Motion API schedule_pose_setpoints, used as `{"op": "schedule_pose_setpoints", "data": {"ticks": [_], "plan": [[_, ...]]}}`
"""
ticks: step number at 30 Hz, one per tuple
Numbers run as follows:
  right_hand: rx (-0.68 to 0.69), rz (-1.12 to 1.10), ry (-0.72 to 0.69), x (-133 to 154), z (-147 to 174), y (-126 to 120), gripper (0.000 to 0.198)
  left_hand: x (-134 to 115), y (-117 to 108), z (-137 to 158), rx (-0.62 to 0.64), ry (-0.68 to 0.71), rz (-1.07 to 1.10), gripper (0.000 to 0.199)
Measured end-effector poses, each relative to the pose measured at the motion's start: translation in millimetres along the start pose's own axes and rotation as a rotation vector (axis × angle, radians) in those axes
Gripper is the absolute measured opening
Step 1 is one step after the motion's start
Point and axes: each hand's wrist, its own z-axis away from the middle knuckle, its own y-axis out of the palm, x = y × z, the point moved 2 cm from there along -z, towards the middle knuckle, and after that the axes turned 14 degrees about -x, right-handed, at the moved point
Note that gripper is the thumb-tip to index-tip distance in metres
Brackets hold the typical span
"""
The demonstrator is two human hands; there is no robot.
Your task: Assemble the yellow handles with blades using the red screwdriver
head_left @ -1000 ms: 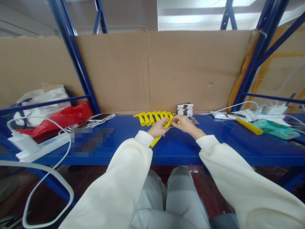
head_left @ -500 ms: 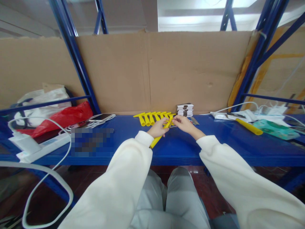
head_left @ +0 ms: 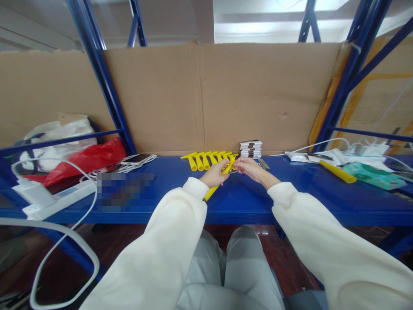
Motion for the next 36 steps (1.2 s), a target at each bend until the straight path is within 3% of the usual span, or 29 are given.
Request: {"op": "schedule_pose_setpoints", "data": {"ticks": [17, 20, 25, 27, 36], "plan": [[-0.064, 0.497, -0.475, 5.4, -3.0, -8.2, 0.009, -8.5, -4.3, 2.3, -0.042, -0.102, -0.108, 0.059], [-0.129, 0.605, -0.467, 6.0, -9.2, -19.6, 0.009, -9.2, -5.6, 2.7, -0.040, -0.119, -0.098, 0.061], [-0.414, 0.744, -0.429, 4.2, -26.9, -63.0, 0.010, -9.5, -5.1, 3.7, -0.029, -0.126, -0.121, 0.061], [-0.468, 0.792, -0.387, -0.6, -32.0, -77.6, 0.011, -9.3, -4.8, 4.0, -0.022, -0.131, -0.120, 0.061], [-0.422, 0.874, -0.274, -14.8, -37.4, -84.5, 0.011, -7.4, -3.7, 4.7, 0.000, -0.160, -0.040, 0.061]]}}
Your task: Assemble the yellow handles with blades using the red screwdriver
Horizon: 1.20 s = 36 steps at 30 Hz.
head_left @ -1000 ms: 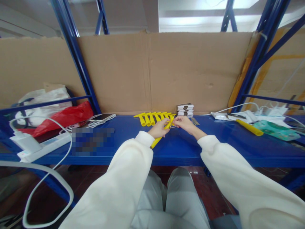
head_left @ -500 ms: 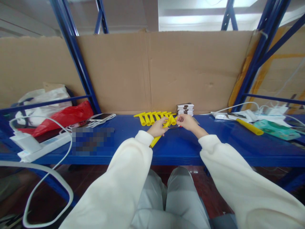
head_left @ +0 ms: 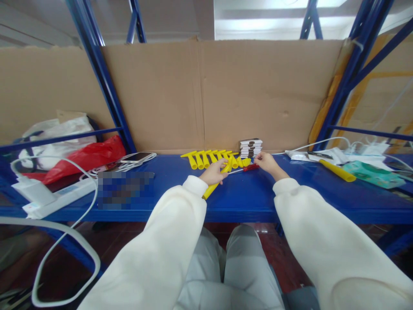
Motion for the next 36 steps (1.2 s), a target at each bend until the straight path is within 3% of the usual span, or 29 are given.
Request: {"op": "schedule_pose_setpoints", "data": {"ticks": [15, 25, 36], "plan": [[0.031, 0.227, -0.017, 1.4, 1.3, -4.2, 0.008, 0.9, 0.6, 0.1, 0.013, -0.004, 0.013, 0.058], [0.120, 0.217, 0.181, -4.1, 0.8, -12.7, 0.017, 7.3, 1.3, -3.7, 0.007, 0.021, 0.015, 0.060], [0.107, 0.333, 0.148, -16.5, -3.0, -6.4, 0.017, 2.4, 0.5, -0.9, 0.016, 0.022, 0.007, 0.056]]}}
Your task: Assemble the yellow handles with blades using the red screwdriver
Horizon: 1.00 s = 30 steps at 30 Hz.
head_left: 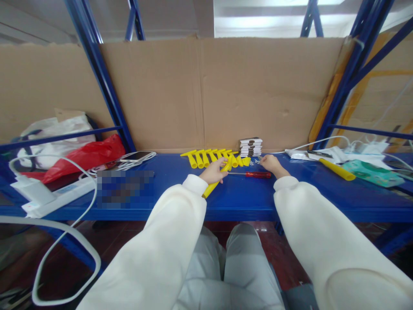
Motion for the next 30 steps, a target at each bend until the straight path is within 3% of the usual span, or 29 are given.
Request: {"op": "schedule_pose_setpoints", "data": {"ticks": [8, 14, 18, 21, 25, 30], "plan": [[-0.164, -0.097, 0.038, -1.4, -0.4, -7.4, 0.027, 0.7, -1.0, 0.0, -0.014, -0.015, -0.007, 0.058], [-0.116, -0.072, 0.079, -1.1, 3.1, -9.5, 0.025, -4.0, -2.3, -0.2, -0.084, -0.042, 0.086, 0.059], [-0.089, -0.067, 0.073, 0.3, 6.0, -9.4, 0.025, -20.9, 2.6, -7.1, -0.101, -0.078, 0.239, 0.051], [-0.076, -0.067, 0.046, 1.1, 8.5, -9.2, 0.024, -37.5, 17.9, -18.9, -0.113, -0.162, 0.336, 0.043], [-0.042, -0.065, 0.020, 2.3, 12.0, -10.2, 0.023, -53.9, 54.2, -38.8, -0.084, -0.304, 0.485, 0.035], [0.003, -0.033, -0.011, 5.1, 13.0, -13.3, 0.026, -57.4, 95.3, -58.3, -0.030, -0.480, 0.658, 0.022]]}}
